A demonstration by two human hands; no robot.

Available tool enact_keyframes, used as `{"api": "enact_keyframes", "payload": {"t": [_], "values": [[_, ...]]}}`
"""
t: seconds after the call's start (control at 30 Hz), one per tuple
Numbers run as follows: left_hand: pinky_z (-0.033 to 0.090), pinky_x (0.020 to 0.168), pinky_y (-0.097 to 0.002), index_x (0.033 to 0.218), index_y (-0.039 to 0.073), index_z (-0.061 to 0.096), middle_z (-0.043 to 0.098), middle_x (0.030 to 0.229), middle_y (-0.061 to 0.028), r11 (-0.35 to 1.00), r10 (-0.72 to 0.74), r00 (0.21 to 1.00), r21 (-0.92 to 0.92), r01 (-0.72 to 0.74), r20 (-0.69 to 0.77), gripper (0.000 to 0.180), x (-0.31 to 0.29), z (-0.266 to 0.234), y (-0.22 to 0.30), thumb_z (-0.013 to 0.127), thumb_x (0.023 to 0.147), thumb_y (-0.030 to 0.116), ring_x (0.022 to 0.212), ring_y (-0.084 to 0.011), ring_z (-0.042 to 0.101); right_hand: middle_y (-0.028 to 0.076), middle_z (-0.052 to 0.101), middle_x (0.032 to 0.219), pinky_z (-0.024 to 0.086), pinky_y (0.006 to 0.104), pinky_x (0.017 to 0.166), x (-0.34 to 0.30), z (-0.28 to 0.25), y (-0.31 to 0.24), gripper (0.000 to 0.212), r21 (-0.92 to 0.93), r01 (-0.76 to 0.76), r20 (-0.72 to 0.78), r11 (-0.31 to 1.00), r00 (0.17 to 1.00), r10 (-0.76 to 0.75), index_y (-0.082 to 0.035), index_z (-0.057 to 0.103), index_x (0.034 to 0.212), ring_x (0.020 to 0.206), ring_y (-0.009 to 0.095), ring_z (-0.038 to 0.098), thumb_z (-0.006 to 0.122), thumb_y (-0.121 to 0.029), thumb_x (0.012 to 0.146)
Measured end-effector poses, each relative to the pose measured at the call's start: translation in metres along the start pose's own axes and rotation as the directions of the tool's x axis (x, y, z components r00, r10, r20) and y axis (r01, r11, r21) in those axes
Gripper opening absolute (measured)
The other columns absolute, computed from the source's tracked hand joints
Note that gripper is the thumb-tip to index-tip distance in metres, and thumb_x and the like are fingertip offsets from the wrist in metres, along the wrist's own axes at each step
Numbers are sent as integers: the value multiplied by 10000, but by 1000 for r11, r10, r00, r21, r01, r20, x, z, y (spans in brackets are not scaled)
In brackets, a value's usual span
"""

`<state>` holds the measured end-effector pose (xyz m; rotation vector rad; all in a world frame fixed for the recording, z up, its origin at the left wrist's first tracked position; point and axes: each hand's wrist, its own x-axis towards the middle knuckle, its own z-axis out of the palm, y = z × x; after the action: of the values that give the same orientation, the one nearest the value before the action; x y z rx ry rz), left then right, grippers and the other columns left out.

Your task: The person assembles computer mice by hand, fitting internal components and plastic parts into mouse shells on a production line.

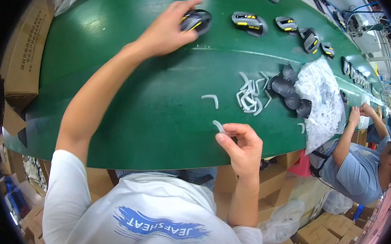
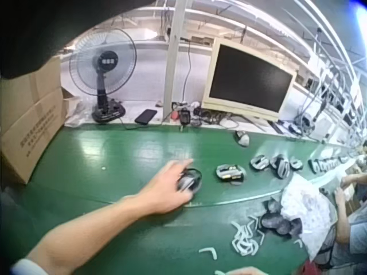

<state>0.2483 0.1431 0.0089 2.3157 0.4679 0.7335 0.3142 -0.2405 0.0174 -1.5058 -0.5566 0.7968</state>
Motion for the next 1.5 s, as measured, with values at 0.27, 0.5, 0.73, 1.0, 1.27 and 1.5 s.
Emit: {"api": "enact_keyframes", "payload": {"t": [0.27, 0.5, 0.73, 1.0, 1.27, 1.5], "values": [[603, 1139, -489, 1779, 161, 398, 458, 1725, -230, 981, 8, 903, -178, 76, 430, 1129, -237, -85, 87, 888, 779, -26, 1480, -451, 599, 155, 806, 1368, 598, 447, 997, 26, 66, -23, 242, -420, 589, 477, 690, 791, -384, -48, 795, 980, 1210, 336, 757, 959, -28, 803], [447, 1275, -569, 1745, 90, 444, 518, 1693, -184, 989, -135, 976, 83, 122, 173, 1112, -297, -96, 98, 991, 783, 203, 1528, -391, 539, 109, 828, 1326, 567, 531, 1133, 30, 136, -27, 220, -331, 826, 756, 455, 521, -395, -86, 744, 948, 1253, 332, 766, 904, -21, 811], [462, 1232, -538, 1662, 72, 578, 680, 1511, -93, 989, -128, 974, 103, 110, 189, 973, -303, -95, 84, 977, 798, 276, 1470, -351, 570, 30, 843, 1259, 480, 574, 1234, 31, 135, -21, 272, -394, 773, 764, 497, 576, -290, -134, 821, 1055, 1233, 276, 769, 978, -166, 836], [461, 1212, -540, 1656, 97, 599, 705, 1474, -72, 990, -118, 971, 106, 98, 206, 965, -297, -94, 79, 973, 782, 265, 1439, -321, 586, 0, 842, 1293, 426, 618, 1281, 37, 119, 2, 499, -356, 879, 787, 317, 465, -406, -198, 857, 1234, 1128, 235, 765, 996, -373, 788], [466, 1210, -530, 1641, 95, 621, 721, 1450, -77, 988, -131, 975, 103, 114, 179, 969, -298, -90, 80, 979, 747, 209, 1428, -320, 599, 52, 825, 1365, 459, 650, 1275, 40, 123, -52, 426, -281, 960, 954, 0, 280, -104, -155, 819, 1354, 1215, 250, 766, 844, -266, 944], [461, 1207, -521, 1647, 96, 615, 726, 1440, -83, 993, -110, 984, 68, 101, 142, 977, -299, -86, 78, 977, 744, 186, 1413, -323, 605, 96, 820, 1386, 469, 640, 1273, 59, 113, -55, 457, -188, 978, 979, 89, 194, -65, -90, 807, 1397, 1186, 251, 798, 758, -127, 944]]}}
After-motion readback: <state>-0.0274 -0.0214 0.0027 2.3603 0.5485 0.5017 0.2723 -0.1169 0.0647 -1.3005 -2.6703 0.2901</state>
